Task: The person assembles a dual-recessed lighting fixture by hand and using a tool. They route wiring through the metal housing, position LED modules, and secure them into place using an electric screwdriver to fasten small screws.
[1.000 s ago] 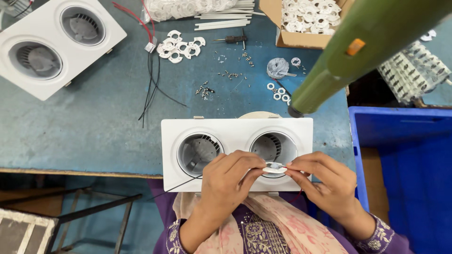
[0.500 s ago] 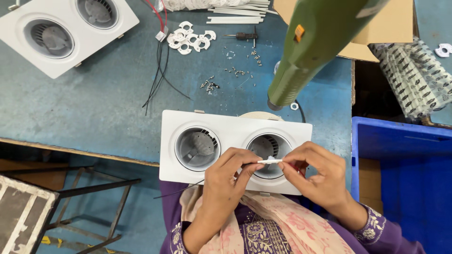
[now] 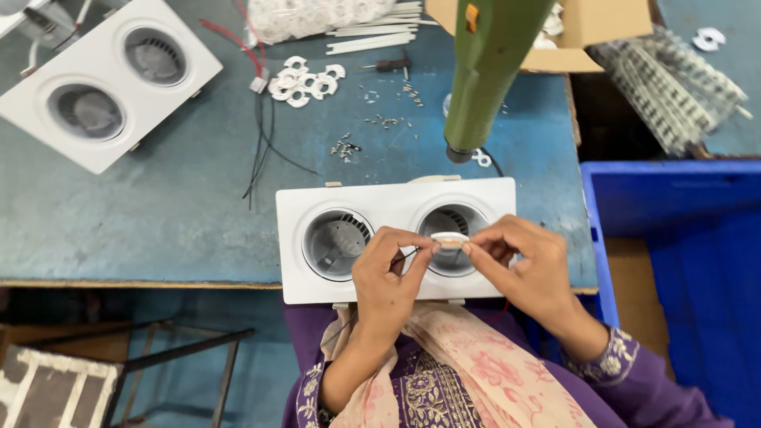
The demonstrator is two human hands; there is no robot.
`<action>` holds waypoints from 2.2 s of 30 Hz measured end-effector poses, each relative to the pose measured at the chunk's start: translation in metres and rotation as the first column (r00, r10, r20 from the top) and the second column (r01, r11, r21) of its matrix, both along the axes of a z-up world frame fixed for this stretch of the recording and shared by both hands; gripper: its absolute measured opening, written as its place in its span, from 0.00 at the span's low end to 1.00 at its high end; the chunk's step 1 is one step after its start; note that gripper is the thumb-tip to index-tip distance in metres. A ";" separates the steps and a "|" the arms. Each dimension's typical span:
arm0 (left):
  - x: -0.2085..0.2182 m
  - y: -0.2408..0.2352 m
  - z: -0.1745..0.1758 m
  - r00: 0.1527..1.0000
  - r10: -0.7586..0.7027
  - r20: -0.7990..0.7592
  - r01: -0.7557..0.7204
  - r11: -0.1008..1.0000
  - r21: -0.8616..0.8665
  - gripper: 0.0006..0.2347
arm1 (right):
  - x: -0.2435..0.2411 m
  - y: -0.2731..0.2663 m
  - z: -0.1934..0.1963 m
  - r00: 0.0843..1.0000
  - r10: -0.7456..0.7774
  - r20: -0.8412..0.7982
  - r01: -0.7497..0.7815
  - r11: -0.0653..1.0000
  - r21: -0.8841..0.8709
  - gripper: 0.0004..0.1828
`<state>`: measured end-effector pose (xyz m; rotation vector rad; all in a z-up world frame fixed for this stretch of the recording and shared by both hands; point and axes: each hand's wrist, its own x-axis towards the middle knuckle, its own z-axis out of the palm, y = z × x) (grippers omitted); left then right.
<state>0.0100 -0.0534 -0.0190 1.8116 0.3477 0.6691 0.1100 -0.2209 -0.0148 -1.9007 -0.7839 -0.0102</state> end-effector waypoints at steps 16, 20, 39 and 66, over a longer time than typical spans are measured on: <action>0.036 0.025 -0.031 0.993 -0.095 -0.075 0.117 0.599 0.792 0.04 | -0.001 0.014 -0.008 0.750 0.050 0.660 0.297 0.865 -0.404 0.07; 0.049 0.023 -0.042 0.978 -0.123 -0.169 0.205 0.412 0.888 0.04 | 0.000 0.017 -0.016 0.639 0.134 0.757 0.348 0.828 -0.440 0.08; 0.063 0.014 -0.047 0.955 -0.096 -0.281 0.294 0.180 0.939 0.03 | 0.004 0.000 -0.007 0.718 0.296 0.630 0.187 0.790 -0.584 0.06; 0.068 0.006 -0.037 0.938 -0.122 -0.325 0.313 -0.108 0.944 0.05 | -0.004 -0.011 -0.021 0.756 0.442 0.482 -0.033 0.762 -0.647 0.41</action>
